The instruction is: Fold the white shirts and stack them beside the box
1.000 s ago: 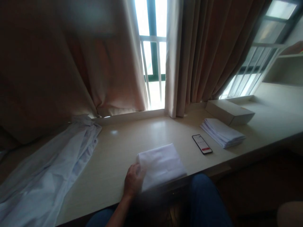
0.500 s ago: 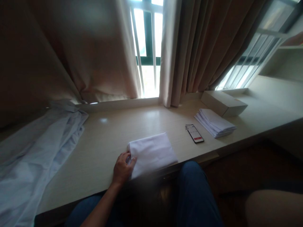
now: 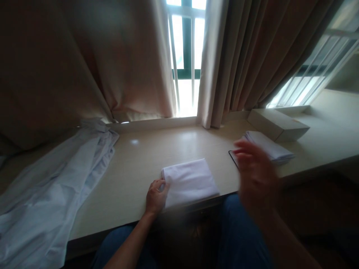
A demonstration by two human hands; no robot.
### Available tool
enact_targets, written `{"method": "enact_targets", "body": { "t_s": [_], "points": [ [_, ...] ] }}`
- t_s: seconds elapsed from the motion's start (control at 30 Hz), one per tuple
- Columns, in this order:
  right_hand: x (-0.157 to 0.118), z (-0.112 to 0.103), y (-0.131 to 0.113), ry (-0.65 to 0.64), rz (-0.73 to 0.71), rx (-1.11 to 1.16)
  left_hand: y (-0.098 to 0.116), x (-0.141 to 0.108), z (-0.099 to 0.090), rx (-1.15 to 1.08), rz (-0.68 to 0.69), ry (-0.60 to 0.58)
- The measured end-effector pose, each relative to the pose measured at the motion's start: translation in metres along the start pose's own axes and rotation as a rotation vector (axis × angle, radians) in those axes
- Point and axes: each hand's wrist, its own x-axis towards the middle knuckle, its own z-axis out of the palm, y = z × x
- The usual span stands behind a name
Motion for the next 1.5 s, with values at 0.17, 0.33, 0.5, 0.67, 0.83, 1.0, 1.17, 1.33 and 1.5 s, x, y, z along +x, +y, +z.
{"method": "enact_targets", "body": {
  "t_s": [0.17, 0.33, 0.5, 0.67, 0.83, 1.0, 1.17, 1.33, 1.5],
  "points": [
    [-0.076, 0.112, 0.058, -0.665, 0.100, -0.276, 0.001, 0.002, 0.001, 0.055, 0.011, 0.020],
    [-0.118, 0.167, 0.052, -0.765, 0.072, -0.324, 0.002, 0.001, 0.001, 0.099, -0.009, 0.030],
    [-0.119, 0.195, 0.011, -0.818, 0.003, -0.190, 0.002, 0.000, -0.002, -0.011, -0.156, 0.044],
    [-0.105, 0.198, 0.012, -0.870, -0.117, -0.093, -0.005, 0.000, -0.001, -0.136, -0.131, 0.085],
    [-0.061, 0.177, 0.060, -0.612, 0.136, -0.322, -0.014, 0.010, -0.007, -0.168, -0.149, 0.059],
    [-0.037, 0.160, 0.112, -0.595, 0.564, -0.375, 0.015, 0.021, -0.002, 0.161, 0.012, 0.027],
    [-0.040, 0.155, 0.125, -0.630, 0.753, -0.102, 0.033, 0.006, 0.023, 0.453, 0.285, -0.223],
    [-0.046, 0.143, 0.107, -0.724, 0.905, 0.499, 0.020, 0.001, 0.030, 0.554, 0.229, -0.203],
    [-0.057, 0.129, 0.083, -0.691, 0.951, 0.928, 0.014, 0.001, 0.033, 0.570, 0.216, -0.167]
  ]
}}
